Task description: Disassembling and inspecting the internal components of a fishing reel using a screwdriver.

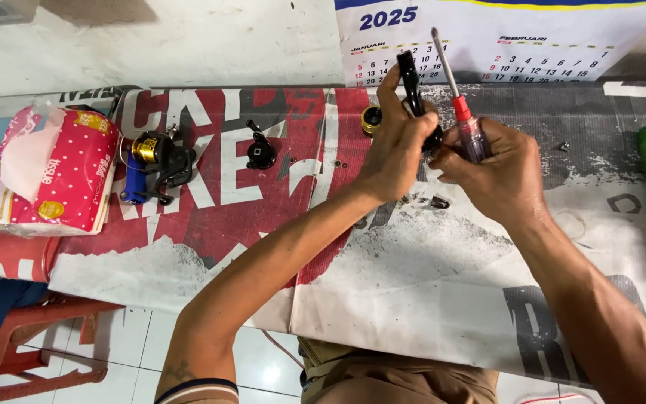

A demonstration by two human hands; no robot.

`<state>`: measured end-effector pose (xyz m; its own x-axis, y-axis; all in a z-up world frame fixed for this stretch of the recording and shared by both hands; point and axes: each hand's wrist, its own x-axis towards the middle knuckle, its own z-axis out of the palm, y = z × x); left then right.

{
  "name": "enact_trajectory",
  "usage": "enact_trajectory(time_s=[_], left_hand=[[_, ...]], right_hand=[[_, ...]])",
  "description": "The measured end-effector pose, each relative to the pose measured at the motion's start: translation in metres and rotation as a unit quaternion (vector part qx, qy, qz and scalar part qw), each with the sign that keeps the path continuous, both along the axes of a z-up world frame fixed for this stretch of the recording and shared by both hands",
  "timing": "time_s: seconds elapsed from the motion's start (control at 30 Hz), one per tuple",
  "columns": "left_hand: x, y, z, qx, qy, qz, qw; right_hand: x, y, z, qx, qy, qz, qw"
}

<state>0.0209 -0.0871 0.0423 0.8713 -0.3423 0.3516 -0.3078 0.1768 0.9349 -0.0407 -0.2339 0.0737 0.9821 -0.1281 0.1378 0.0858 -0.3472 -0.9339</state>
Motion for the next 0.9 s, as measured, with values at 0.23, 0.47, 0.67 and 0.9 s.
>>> enact_trajectory(time_s=[0.23,0.47,0.67,0.9], left_hand=[[0.000,-0.006,0.000,0.018,-0.062,0.002,0.998],[-0.004,-0.004,0.002,0.032,-0.036,0.008,0.999],[-0.005,-0.004,-0.010,0.010,-0.066,-0.005,0.998],[-0.011,-0.002,-0.009,-0.004,-0.059,-0.014,0.998]], right_hand=[[0.005,-0.010,-0.015,0.182,0.024,0.057,0.981],[0.002,-0.007,-0.010,0.175,0.032,0.037,0.983],[0.003,-0.012,-0.023,0.185,-0.001,0.071,0.980],[0.004,-0.006,-0.023,0.215,0.046,0.048,0.974]])
